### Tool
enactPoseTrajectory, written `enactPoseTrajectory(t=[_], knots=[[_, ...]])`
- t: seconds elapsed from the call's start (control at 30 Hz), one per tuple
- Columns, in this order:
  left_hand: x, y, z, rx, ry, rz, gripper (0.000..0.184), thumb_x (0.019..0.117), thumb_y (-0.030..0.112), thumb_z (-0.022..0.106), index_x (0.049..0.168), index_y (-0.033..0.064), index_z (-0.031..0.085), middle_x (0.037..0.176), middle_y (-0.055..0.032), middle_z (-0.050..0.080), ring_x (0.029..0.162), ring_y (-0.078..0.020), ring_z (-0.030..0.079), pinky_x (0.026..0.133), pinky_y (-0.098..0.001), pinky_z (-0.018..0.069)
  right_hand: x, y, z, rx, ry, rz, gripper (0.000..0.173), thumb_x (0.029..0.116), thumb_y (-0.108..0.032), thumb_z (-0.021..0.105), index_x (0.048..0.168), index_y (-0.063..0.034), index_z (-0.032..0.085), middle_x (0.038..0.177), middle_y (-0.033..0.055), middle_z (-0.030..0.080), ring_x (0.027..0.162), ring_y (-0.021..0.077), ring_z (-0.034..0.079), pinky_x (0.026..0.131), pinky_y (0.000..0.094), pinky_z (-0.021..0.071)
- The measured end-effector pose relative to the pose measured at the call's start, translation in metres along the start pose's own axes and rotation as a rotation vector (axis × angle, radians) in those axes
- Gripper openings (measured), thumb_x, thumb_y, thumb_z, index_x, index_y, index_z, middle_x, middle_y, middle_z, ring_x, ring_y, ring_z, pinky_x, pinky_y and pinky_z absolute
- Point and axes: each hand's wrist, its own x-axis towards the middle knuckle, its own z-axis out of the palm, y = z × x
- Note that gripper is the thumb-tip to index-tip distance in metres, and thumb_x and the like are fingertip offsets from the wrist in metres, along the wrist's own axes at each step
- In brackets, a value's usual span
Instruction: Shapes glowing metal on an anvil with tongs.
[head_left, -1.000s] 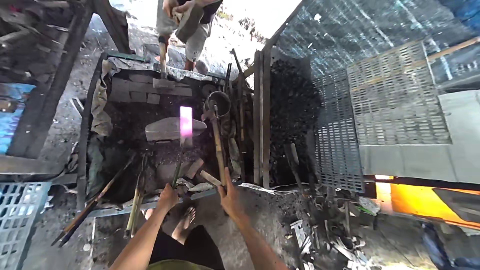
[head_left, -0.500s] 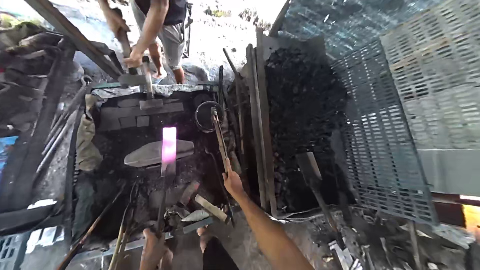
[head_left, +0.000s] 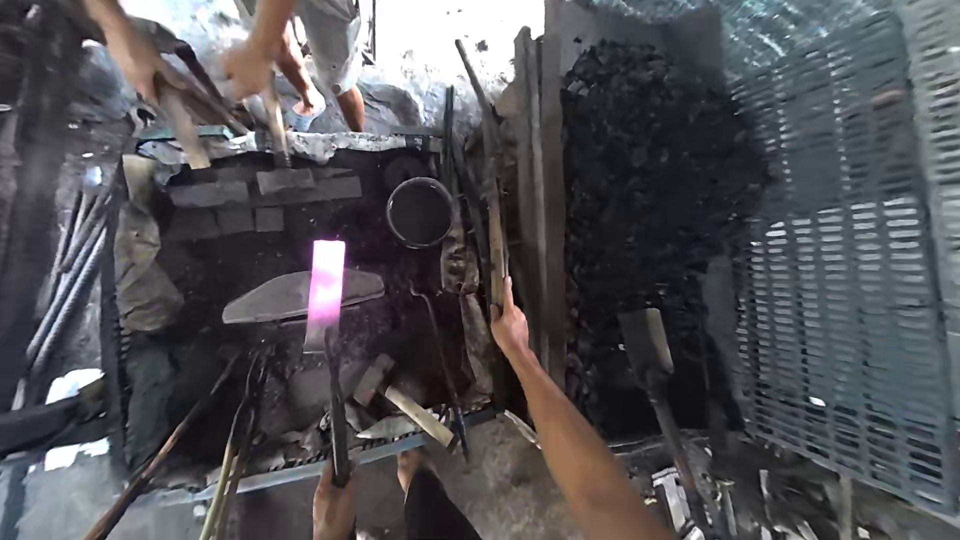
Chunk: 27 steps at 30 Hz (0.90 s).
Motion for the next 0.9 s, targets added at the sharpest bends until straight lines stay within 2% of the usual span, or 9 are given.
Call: enactPoseTrajectory(t=[0.1, 0.2, 0.33, 0.4, 0.5, 0.63, 0.73, 0.83, 0.9], knots=[[0.0, -0.007, -0.023, 0.027, 0.027, -0.013, 0.049, 0.0876, 0.006, 0.074, 0.134, 0.0008, 0.059, 0.102, -0.0155, 0.07, 0.084, -0.0241, 0.069, 0.078, -0.0477, 0.0588, 0.021, 0.001, 0.023, 0.026, -0.028, 0.018, 0.07, 0.1072, -0.035, 0.048, 0.167, -0.0289, 0.012, 0.119, 0.0231, 0.07, 0.105, 0.0411, 0.07, 0.092, 0.0591, 0.0553], [0.01, -0.016, -0.05, 0.103, 0.002, -0.007, 0.04, 0.0891, 0.01, 0.073, 0.127, 0.0022, 0.062, 0.097, -0.0129, 0.071, 0.082, -0.0226, 0.07, 0.077, -0.047, 0.0594, 0.028, -0.007, 0.044, -0.051, -0.034, -0.004, 0.064, 0.1086, -0.033, 0.046, 0.166, -0.0227, 0.019, 0.139, 0.0273, 0.059, 0.117, 0.0447, 0.065, 0.097, 0.0602, 0.0538], [0.034, -0.011, -0.072, 0.172, -0.06, 0.004, 0.039, 0.0921, 0.013, 0.072, 0.129, 0.0029, 0.062, 0.099, -0.0135, 0.069, 0.087, -0.0231, 0.068, 0.082, -0.0471, 0.057, -0.037, -0.023, 0.063, -0.234, 0.176, -0.271, 0.058, 0.1033, -0.023, 0.049, 0.16, -0.0175, 0.038, 0.156, 0.028, 0.042, 0.137, 0.048, 0.049, 0.107, 0.0606, 0.0461], [0.046, -0.011, -0.078, 0.191, -0.092, 0.012, 0.042, 0.0939, 0.016, 0.071, 0.133, 0.0044, 0.06, 0.101, -0.0151, 0.069, 0.087, -0.0246, 0.069, 0.082, -0.0487, 0.0578, -0.096, -0.016, 0.092, -0.236, 0.069, -0.247, 0.053, 0.1045, -0.026, 0.048, 0.156, -0.0138, 0.045, 0.149, 0.0263, 0.05, 0.134, 0.0448, 0.053, 0.105, 0.0587, 0.0488], [0.06, -0.017, -0.083, 0.203, -0.128, 0.047, 0.041, 0.0947, 0.016, 0.069, 0.132, 0.0032, 0.059, 0.101, -0.0163, 0.068, 0.089, -0.0262, 0.068, 0.084, -0.05, 0.0564, -0.171, 0.016, 0.143, -0.214, -0.236, 0.124, 0.051, 0.1034, -0.03, 0.055, 0.149, -0.006, 0.05, 0.146, 0.0274, 0.052, 0.132, 0.0435, 0.055, 0.105, 0.0561, 0.0505], [0.068, -0.021, -0.095, 0.224, -0.19, 0.042, 0.039, 0.0971, 0.015, 0.066, 0.133, 0.0051, 0.057, 0.094, -0.0141, 0.067, 0.077, -0.0246, 0.067, 0.075, -0.0481, 0.0579, -0.197, 0.076, 0.204, 0.173, -0.349, 0.487, 0.056, 0.1072, -0.041, 0.051, 0.141, 0.0025, 0.052, 0.13, 0.0285, 0.064, 0.12, 0.0418, 0.064, 0.101, 0.058, 0.0507], [0.071, -0.027, -0.108, 0.194, -0.249, 0.068, 0.036, 0.0989, 0.016, 0.065, 0.132, 0.0069, 0.057, 0.085, -0.0099, 0.066, 0.061, -0.0191, 0.064, 0.062, -0.0418, 0.0585, -0.182, 0.11, 0.208, 0.294, -0.376, 0.456, 0.051, 0.1066, -0.044, 0.054, 0.128, 0.002, 0.062, 0.106, 0.024, 0.07, 0.087, 0.0352, 0.07, 0.078, 0.053, 0.0576], [0.072, -0.019, -0.119, 0.241, -0.292, 0.065, 0.041, 0.0998, 0.019, 0.065, 0.137, 0.0091, 0.053, 0.096, -0.0135, 0.067, 0.074, -0.0239, 0.067, 0.072, -0.0471, 0.0583, -0.168, 0.113, 0.172, 0.262, -0.435, 0.363, 0.043, 0.1028, -0.038, 0.063, 0.123, 0.0005, 0.067, 0.104, 0.0222, 0.071, 0.086, 0.033, 0.071, 0.08, 0.0529, 0.0587], [0.074, -0.009, -0.119, 0.28, -0.298, 0.053, 0.055, 0.1017, 0.023, 0.064, 0.149, 0.0111, 0.039, 0.104, -0.0194, 0.067, 0.081, -0.0299, 0.07, 0.075, -0.0513, 0.0598, -0.168, 0.111, 0.148, 0.443, -0.508, 0.363, 0.045, 0.103, -0.038, 0.063, 0.129, -0.0009, 0.064, 0.103, 0.0212, 0.07, 0.085, 0.031, 0.068, 0.078, 0.0514, 0.0579]])
